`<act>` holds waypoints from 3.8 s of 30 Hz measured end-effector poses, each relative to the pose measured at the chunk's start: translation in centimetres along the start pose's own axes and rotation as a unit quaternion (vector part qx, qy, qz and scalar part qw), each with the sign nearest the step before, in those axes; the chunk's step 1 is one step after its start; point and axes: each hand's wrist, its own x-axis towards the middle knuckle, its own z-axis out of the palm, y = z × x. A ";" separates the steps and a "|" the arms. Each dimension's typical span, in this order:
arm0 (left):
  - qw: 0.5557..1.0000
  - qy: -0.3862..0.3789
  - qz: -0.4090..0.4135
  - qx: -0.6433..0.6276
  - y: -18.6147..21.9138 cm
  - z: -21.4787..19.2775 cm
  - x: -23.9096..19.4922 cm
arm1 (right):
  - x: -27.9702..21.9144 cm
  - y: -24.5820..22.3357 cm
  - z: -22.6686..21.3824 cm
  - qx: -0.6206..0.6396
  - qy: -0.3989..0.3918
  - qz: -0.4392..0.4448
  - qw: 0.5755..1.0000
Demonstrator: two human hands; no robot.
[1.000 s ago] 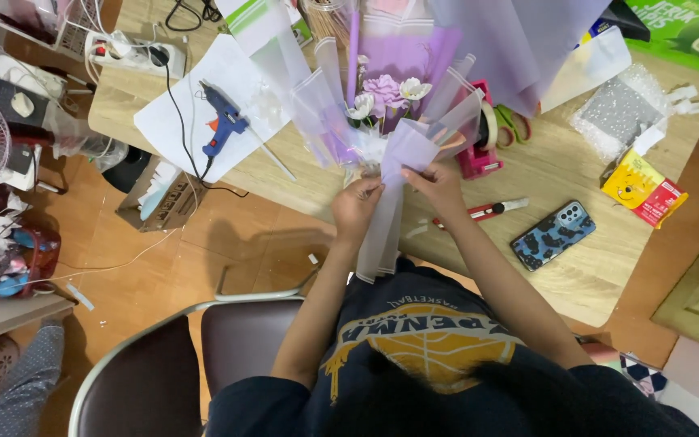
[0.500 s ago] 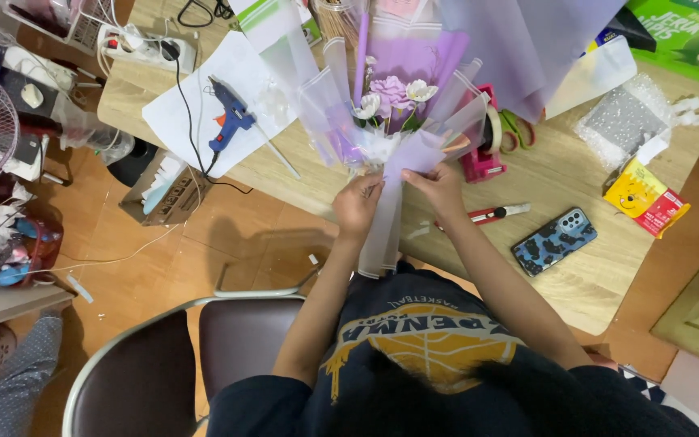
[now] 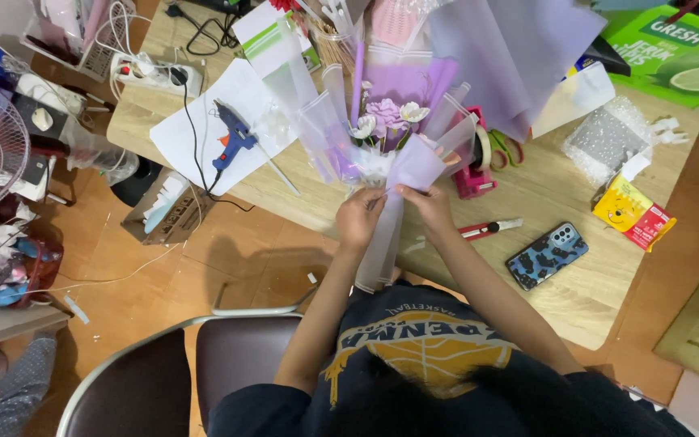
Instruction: Preparing and folding translucent wrapping paper for a flower bouquet, including trimming with a cutter.
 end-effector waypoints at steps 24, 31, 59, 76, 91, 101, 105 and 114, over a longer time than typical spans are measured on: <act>0.998 -0.063 0.004 0.021 0.6 -0.6 0.0 | 3.3 0.5 -1.5 0.019 -0.002 0.082 0.996; 0.993 -0.047 -0.098 -0.053 -0.8 0.9 0.6 | 5.7 -1.5 -5.1 -0.030 0.008 -0.039 0.999; 0.991 -0.028 -0.115 -0.069 -1.9 1.2 2.5 | 2.8 7.1 0.1 -0.021 0.014 -0.005 1.000; 0.985 -0.041 -0.131 -0.101 -2.2 1.8 1.9 | 3.2 9.0 0.6 -0.070 0.021 0.062 0.995; 0.989 -0.056 -0.137 0.005 -2.5 1.6 2.1 | 3.6 9.0 1.3 -0.121 0.035 0.014 0.992; 0.979 0.087 0.075 0.168 -2.4 0.9 1.5 | 2.9 8.6 2.1 -0.088 0.045 0.039 0.994; 0.969 0.114 0.117 0.187 -3.8 2.6 1.8 | 2.3 8.2 2.2 -0.084 0.066 0.030 0.994; 0.962 0.110 0.156 0.194 -4.7 3.1 2.4 | 3.5 10.7 1.9 -0.078 0.110 0.027 0.990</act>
